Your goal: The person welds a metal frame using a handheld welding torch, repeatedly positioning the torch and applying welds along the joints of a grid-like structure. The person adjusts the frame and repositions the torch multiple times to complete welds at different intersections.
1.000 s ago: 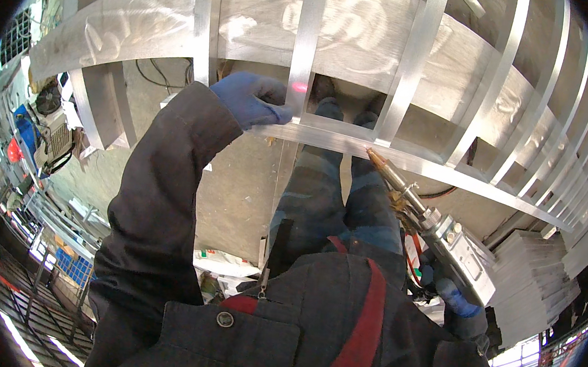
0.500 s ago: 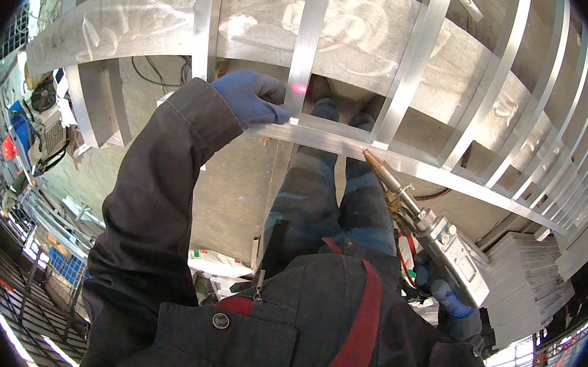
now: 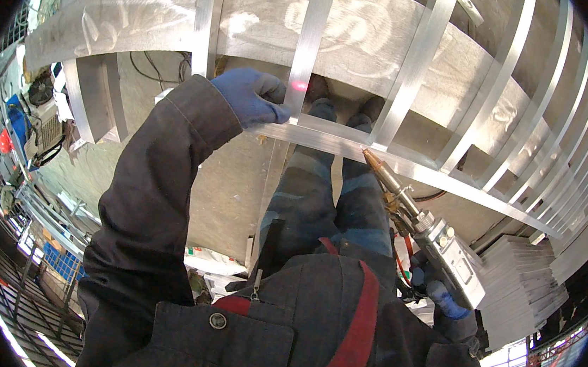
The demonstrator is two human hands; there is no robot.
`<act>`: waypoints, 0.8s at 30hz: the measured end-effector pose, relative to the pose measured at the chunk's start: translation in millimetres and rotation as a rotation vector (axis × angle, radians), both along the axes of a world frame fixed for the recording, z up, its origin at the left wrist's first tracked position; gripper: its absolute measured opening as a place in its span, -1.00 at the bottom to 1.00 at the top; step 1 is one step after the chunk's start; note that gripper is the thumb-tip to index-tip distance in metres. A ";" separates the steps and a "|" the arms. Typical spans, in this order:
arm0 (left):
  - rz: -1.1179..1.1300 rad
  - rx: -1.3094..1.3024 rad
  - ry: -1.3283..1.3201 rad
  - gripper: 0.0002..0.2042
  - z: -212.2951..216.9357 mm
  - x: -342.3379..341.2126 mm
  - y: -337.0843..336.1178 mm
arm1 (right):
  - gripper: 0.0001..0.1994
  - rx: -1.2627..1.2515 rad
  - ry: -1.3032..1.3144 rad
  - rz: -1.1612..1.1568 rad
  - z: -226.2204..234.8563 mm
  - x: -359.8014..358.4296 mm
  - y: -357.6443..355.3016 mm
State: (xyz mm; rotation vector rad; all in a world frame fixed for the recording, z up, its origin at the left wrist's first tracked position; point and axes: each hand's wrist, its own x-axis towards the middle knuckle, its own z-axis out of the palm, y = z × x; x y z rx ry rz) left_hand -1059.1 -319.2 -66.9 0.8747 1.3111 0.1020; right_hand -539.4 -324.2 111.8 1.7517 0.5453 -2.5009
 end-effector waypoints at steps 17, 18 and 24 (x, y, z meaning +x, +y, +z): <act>0.027 0.266 0.427 -0.64 79.2 -3.0 25.4 | -0.48 -0.327 -0.310 -0.378 -7.2 -1.4 -1.3; -0.037 0.488 0.530 -0.62 84.5 -2.0 33.7 | -0.48 -0.288 -0.296 -0.344 -7.3 -1.4 -2.5; -0.400 1.005 0.733 -0.02 61.1 12.9 78.1 | -0.40 0.081 -0.027 0.126 3.9 -7.5 3.4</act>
